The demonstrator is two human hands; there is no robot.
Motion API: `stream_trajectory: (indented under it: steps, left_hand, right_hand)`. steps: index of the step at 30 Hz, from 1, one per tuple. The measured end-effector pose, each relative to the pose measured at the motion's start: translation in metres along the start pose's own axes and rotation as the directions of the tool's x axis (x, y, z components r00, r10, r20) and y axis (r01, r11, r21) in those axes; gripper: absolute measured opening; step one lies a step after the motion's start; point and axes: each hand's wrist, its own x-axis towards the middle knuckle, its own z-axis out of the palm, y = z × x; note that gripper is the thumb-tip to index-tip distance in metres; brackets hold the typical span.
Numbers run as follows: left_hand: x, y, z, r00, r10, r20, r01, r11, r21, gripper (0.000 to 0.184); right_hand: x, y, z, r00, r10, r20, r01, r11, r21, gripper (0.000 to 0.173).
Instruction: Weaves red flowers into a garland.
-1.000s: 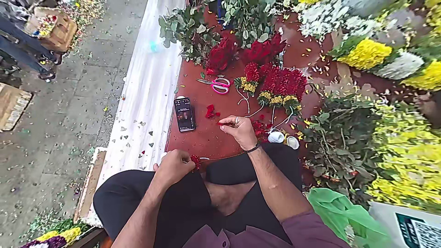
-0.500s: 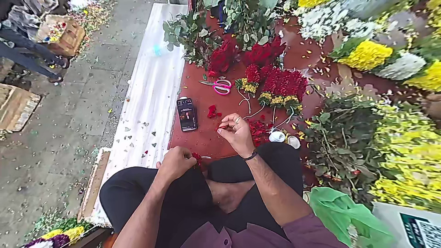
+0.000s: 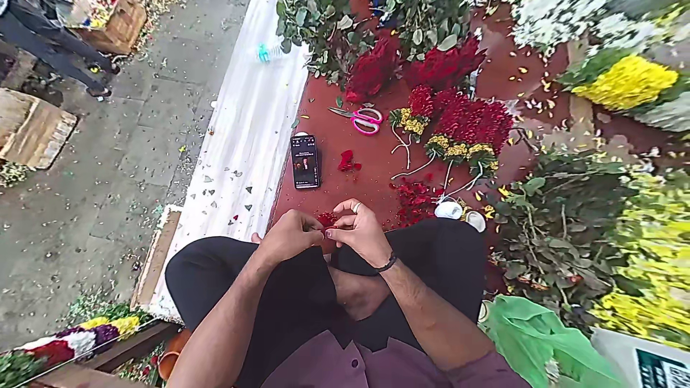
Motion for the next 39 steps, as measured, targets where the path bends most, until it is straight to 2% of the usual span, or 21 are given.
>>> stream_trajectory:
  steps: [4, 7, 10, 12, 15, 17, 18, 21, 22, 25, 27, 28, 30, 31, 32, 33, 35, 36, 37, 38, 39]
  left_hand:
    - [0.000, -0.002, 0.002, 1.000, 0.024, 0.000, -0.024, 1.000, -0.001, 0.017]
    - [0.000, -0.003, 0.001, 0.999, 0.039, 0.000, -0.039, 0.999, -0.025, 0.015]
    - [0.000, -0.003, 0.000, 1.000, 0.022, 0.001, -0.022, 0.999, -0.039, 0.014]
    - [0.001, -0.002, 0.000, 0.998, -0.019, -0.054, 0.019, 1.000, -0.008, 0.019]
    - [0.000, 0.001, -0.007, 0.994, -0.061, -0.090, 0.065, 0.997, 0.032, 0.025]
    - [-0.001, 0.007, -0.014, 0.991, -0.094, -0.095, 0.100, 0.993, 0.062, 0.026]
    - [-0.001, 0.009, -0.018, 0.988, -0.114, -0.101, 0.122, 0.989, 0.080, 0.025]
    - [-0.003, 0.018, -0.030, 0.977, -0.164, -0.139, 0.184, 0.971, 0.151, 0.024]
    - [-0.004, 0.020, -0.033, 0.973, -0.170, -0.154, 0.196, 0.965, 0.171, 0.025]
    - [-0.005, 0.032, -0.036, 0.968, -0.146, -0.202, 0.203, 0.932, 0.299, 0.030]
    - [-0.008, 0.053, -0.030, 0.968, -0.153, -0.200, 0.235, 0.834, 0.500, 0.029]
    - [-0.013, 0.071, -0.024, 0.973, -0.178, -0.145, 0.230, 0.765, 0.602, 0.029]
    - [-0.026, 0.108, -0.011, 0.974, -0.210, 0.085, 0.085, 0.686, 0.723, 0.025]
    - [-0.031, 0.126, -0.006, 0.955, -0.183, 0.235, -0.037, 0.710, 0.703, 0.023]
    - [-0.035, 0.137, -0.003, 0.932, -0.096, 0.350, -0.163, 0.753, 0.638, 0.019]
    - [-0.037, 0.145, -0.001, 0.915, 0.040, 0.402, -0.267, 0.807, 0.527, 0.015]
    - [-0.034, 0.151, 0.003, 0.910, 0.284, 0.302, -0.369, 0.887, 0.278, 0.012]
    - [-0.031, 0.152, 0.005, 0.921, 0.335, 0.201, -0.372, 0.909, 0.188, 0.012]
    - [-0.026, 0.152, 0.006, 0.926, 0.365, 0.094, -0.375, 0.916, 0.144, 0.011]
    - [-0.022, 0.150, 0.006, 0.926, 0.376, -0.022, -0.368, 0.917, 0.155, 0.011]
    - [-0.017, 0.145, 0.005, 0.918, 0.371, -0.139, -0.338, 0.917, 0.212, 0.012]
  right_hand:
    - [0.003, 0.006, -0.003, 1.000, -0.004, -0.010, 0.003, 0.996, -0.091, 0.060]
    - [0.008, 0.010, -0.009, 1.000, 0.003, 0.020, 0.000, 0.990, -0.140, 0.078]
    - [0.011, 0.006, -0.023, 0.988, 0.068, 0.139, -0.051, 0.992, -0.119, 0.100]
    - [0.013, 0.002, -0.033, 0.976, 0.058, 0.209, -0.031, 0.991, -0.132, 0.106]
    - [0.018, 0.006, -0.036, 0.960, 0.011, 0.280, 0.061, 0.967, -0.248, 0.099]
    - [0.021, 0.016, -0.030, 0.935, -0.003, 0.354, 0.097, 0.964, -0.248, 0.092]
    - [0.022, 0.019, -0.027, 0.931, -0.008, 0.364, 0.097, 0.969, -0.226, 0.080]
    - [0.022, 0.016, -0.029, 0.953, -0.094, 0.289, 0.155, 0.968, -0.196, 0.023]
    - [0.021, 0.011, -0.033, 0.946, -0.132, 0.295, 0.192, 0.964, -0.185, 0.014]
    - [0.013, -0.003, -0.038, 0.892, -0.249, 0.376, 0.311, 0.944, -0.111, 0.011]
    - [0.005, -0.012, -0.037, 0.853, -0.348, 0.389, 0.385, 0.923, -0.019, 0.011]
    - [0.001, -0.017, -0.037, 0.839, -0.403, 0.366, 0.425, 0.905, 0.024, 0.010]
    - [0.001, -0.023, -0.041, 0.823, -0.472, 0.315, 0.470, 0.878, 0.090, 0.008]
    - [0.004, -0.024, -0.045, 0.818, -0.481, 0.315, 0.463, 0.876, 0.136, 0.008]
    - [0.007, -0.024, -0.047, 0.814, -0.480, 0.328, 0.431, 0.876, 0.215, 0.006]
    - [0.009, -0.023, -0.048, 0.819, -0.462, 0.339, 0.372, 0.879, 0.298, 0.004]
    - [-0.003, -0.037, -0.047, 0.905, -0.288, 0.313, 0.168, 0.918, 0.359, 0.014]
    - [-0.017, -0.054, -0.045, 0.955, -0.131, 0.266, 0.042, 0.948, 0.316, 0.020]
    - [-0.028, -0.064, -0.043, 0.968, -0.052, 0.247, -0.023, 0.957, 0.290, 0.015]
    - [-0.026, -0.052, -0.044, 0.946, -0.158, 0.285, 0.051, 0.936, 0.349, 0.010]
    - [-0.014, -0.028, -0.046, 0.870, -0.328, 0.368, 0.151, 0.888, 0.434, 0.008]
